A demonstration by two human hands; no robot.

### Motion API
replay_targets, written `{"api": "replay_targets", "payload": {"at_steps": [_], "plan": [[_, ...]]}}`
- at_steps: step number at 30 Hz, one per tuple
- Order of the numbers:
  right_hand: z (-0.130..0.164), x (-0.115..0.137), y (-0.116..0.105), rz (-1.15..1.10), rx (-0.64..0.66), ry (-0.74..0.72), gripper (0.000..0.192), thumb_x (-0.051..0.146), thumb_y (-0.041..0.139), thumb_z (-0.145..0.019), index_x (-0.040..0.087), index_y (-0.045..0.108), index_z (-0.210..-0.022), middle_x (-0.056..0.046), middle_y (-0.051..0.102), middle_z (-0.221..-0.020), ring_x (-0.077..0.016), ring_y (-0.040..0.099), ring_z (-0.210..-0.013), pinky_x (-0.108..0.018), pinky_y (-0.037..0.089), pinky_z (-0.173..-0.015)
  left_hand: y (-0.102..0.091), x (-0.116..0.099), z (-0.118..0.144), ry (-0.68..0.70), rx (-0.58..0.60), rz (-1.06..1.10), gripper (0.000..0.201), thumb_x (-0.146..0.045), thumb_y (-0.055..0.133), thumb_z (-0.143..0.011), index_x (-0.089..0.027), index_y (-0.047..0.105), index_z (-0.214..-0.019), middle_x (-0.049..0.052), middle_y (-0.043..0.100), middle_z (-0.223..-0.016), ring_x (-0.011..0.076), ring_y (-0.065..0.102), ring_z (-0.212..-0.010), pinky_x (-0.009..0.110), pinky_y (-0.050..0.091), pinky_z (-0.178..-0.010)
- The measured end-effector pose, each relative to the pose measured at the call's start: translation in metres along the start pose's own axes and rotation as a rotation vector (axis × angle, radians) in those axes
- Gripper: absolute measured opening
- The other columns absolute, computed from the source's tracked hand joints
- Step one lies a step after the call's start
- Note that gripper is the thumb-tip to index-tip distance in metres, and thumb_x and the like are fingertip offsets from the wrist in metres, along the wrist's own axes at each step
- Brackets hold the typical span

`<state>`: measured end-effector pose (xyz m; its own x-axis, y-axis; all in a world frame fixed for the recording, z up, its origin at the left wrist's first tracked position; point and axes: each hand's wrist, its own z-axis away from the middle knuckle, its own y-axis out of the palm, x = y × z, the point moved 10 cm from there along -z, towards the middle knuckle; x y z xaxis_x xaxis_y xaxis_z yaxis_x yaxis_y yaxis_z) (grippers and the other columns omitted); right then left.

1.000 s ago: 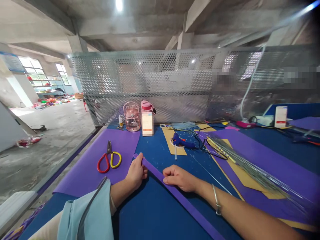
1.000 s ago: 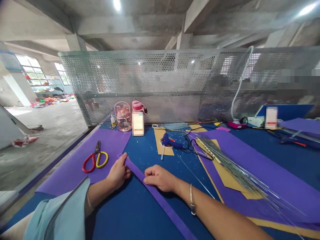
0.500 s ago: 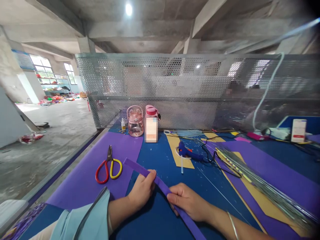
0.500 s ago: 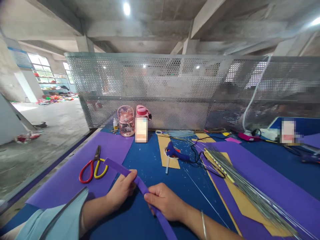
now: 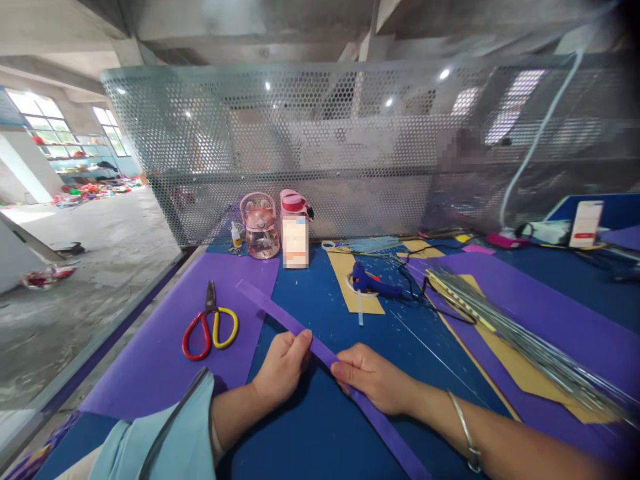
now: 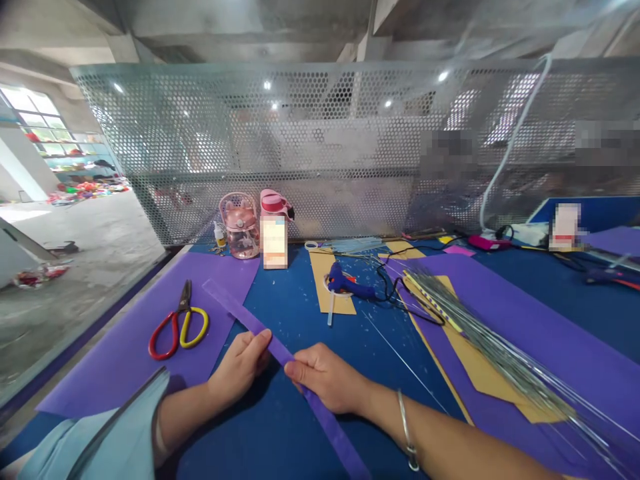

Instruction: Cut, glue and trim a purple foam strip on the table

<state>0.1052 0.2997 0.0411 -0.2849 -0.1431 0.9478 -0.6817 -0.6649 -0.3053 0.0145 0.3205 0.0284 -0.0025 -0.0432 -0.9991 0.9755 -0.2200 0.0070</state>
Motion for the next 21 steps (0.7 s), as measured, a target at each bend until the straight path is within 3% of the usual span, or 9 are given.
{"api": "replay_targets", "payload": {"at_steps": [10,16,18,21], "plan": [[0.002,-0.009,0.0,-0.107,0.089,0.033,0.046,0.057,0.052,-0.08,0.016,0.052,-0.06,0.001,0.052,-0.053,-0.0102,0.044,-0.048,-0.023,0.035,-0.05,-0.008,0.001,-0.004,-0.009,-0.079,0.083,0.054,-0.062,0.052,-0.076,-0.02,0.033,-0.046,-0.007,0.027,-0.039,0.0048,0.023,-0.037,0.022,0.015,-0.038],[-0.001,-0.007,-0.003,-0.094,0.039,0.008,0.054,0.063,0.043,-0.084,0.018,0.047,-0.055,0.002,0.047,-0.047,-0.0099,0.042,-0.045,-0.024,0.035,-0.049,-0.022,-0.003,-0.004,0.02,-0.159,0.131,0.05,-0.059,0.041,-0.082,-0.021,0.03,-0.051,-0.008,0.025,-0.043,0.0061,0.024,-0.039,0.022,0.018,-0.04],[-0.001,-0.005,-0.002,-0.07,0.02,-0.008,0.054,0.064,0.044,-0.084,0.018,0.046,-0.055,0.003,0.046,-0.048,-0.0095,0.041,-0.046,-0.024,0.033,-0.05,-0.018,-0.005,-0.003,0.04,-0.115,0.104,0.051,-0.06,0.041,-0.081,-0.021,0.03,-0.051,-0.007,0.024,-0.044,0.0064,0.024,-0.04,0.022,0.018,-0.04],[-0.001,-0.004,0.0,-0.042,0.013,-0.018,0.054,0.065,0.042,-0.085,0.018,0.044,-0.057,0.003,0.046,-0.05,-0.0094,0.04,-0.048,-0.023,0.032,-0.05,-0.004,-0.009,0.001,0.059,0.02,0.015,0.051,-0.058,0.055,-0.076,-0.018,0.038,-0.049,-0.006,0.032,-0.044,0.0065,0.026,-0.043,0.022,0.018,-0.042]]}}
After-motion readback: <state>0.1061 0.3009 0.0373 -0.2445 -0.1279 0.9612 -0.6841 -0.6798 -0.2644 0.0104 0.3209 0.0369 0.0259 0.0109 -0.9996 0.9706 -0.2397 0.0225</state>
